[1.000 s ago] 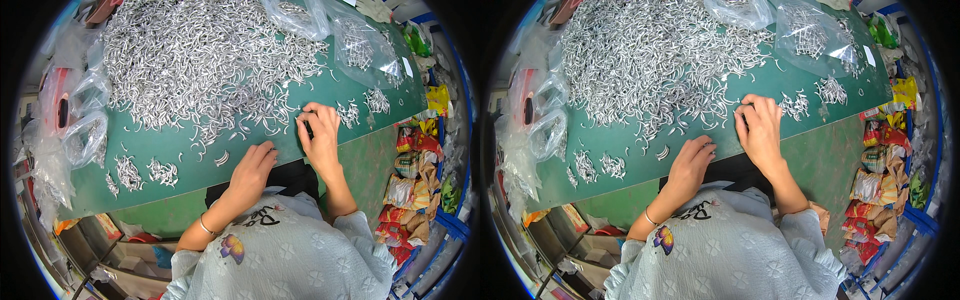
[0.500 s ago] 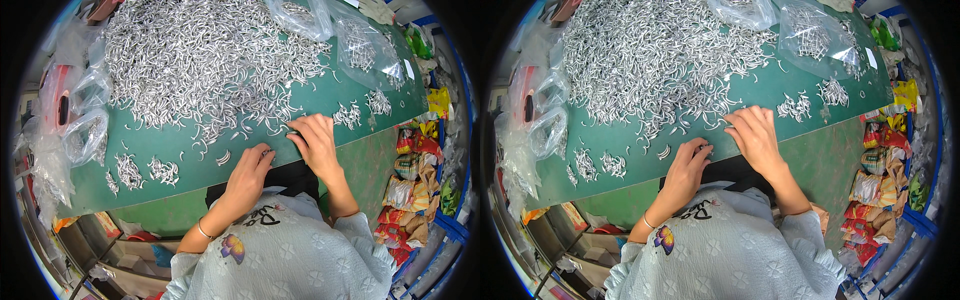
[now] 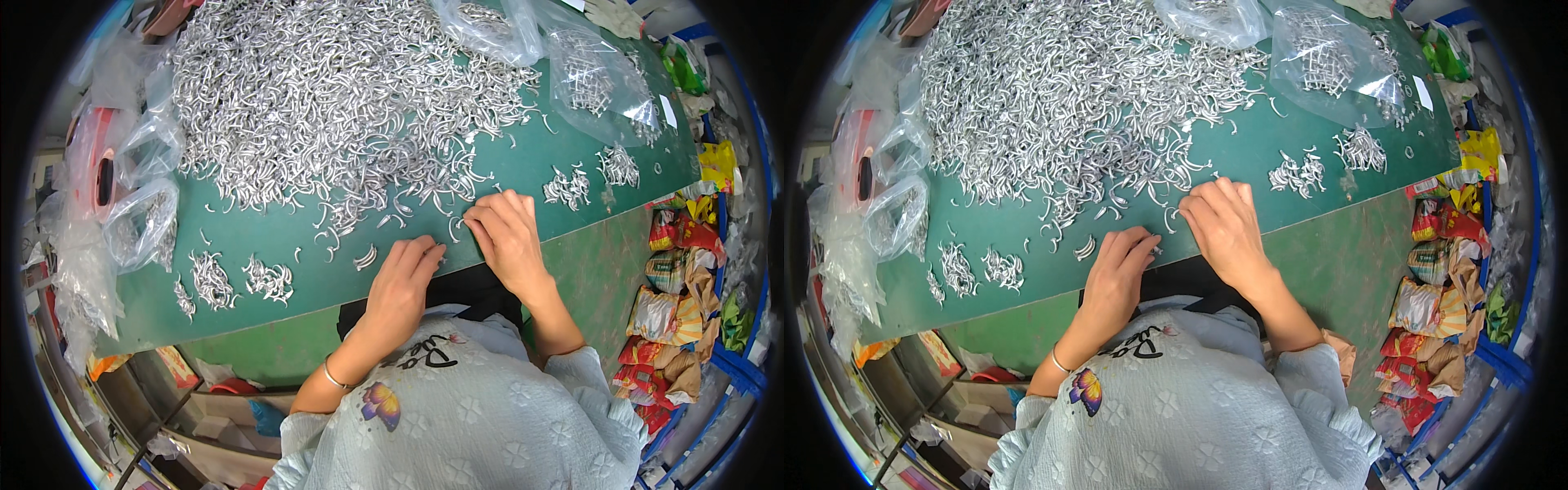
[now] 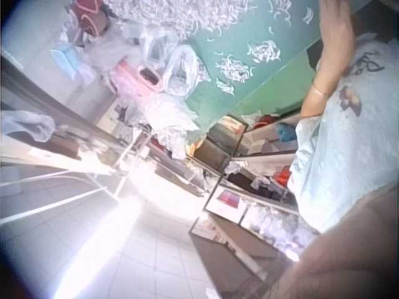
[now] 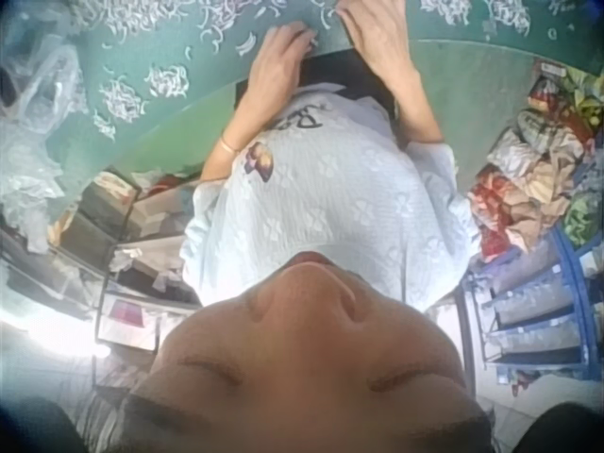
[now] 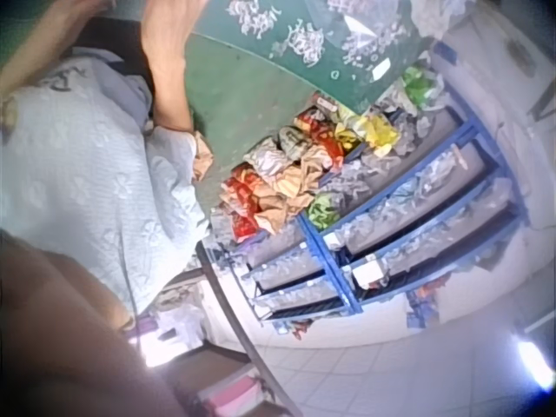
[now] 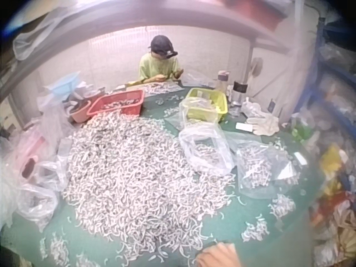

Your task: The person sorts small dried silver fish by hand on a green worktable, picking them up from a large pile and placing them into smaller groups.

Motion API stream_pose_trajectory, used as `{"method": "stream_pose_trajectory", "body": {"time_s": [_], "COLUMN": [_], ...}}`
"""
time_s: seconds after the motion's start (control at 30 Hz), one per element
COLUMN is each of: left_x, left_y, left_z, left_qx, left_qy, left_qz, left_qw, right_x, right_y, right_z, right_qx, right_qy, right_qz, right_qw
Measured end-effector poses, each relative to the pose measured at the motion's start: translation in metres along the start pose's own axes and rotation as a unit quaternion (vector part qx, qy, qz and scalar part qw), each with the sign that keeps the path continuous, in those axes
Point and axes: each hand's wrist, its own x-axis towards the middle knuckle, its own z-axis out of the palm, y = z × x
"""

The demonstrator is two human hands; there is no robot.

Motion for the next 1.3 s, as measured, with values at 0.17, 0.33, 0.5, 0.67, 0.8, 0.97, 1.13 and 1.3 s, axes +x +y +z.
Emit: {"method": "stream_pose_trajectory", "body": {"time_s": [0.17,0.33,0.5,0.67,0.8,0.97,1.13,1.3], "left_x": [0.0,0.001,-0.003,0.003,0.001,0.001,0.001,-0.001], "left_y": [0.0,0.0,-0.007,-0.01,-0.013,-0.022,-0.022,-0.013], "left_z": [-0.001,0.002,0.003,0.0,0.0,-0.004,0.0,-0.018], "left_qx": [-0.01,-0.001,-0.004,0.032,0.019,0.03,-0.009,-0.125], "left_qy": [-0.003,0.002,0.023,0.021,0.008,0.011,0.038,0.139], "left_qz": [-0.015,-0.005,0.01,0.037,0.039,0.106,0.085,-0.011], "left_qw": [1.0,1.0,1.0,0.999,0.999,0.994,0.996,0.982], "right_x": [0.0,-0.007,-0.013,-0.011,-0.007,0.0,0.0,0.001], "right_y": [0.01,0.053,0.054,0.032,0.016,-0.003,-0.011,-0.016], "right_z": [-0.016,-0.042,-0.049,-0.043,-0.031,-0.02,-0.014,-0.006], "right_qx": [-0.013,-0.122,-0.182,-0.061,0.003,0.025,0.04,0.065], "right_qy": [0.076,0.159,0.176,0.123,0.069,0.052,0.03,0.022], "right_qz": [0.05,0.175,0.184,0.202,0.164,0.105,0.086,0.08], "right_qw": [0.996,0.964,0.95,0.97,0.984,0.993,0.995,0.994]}}
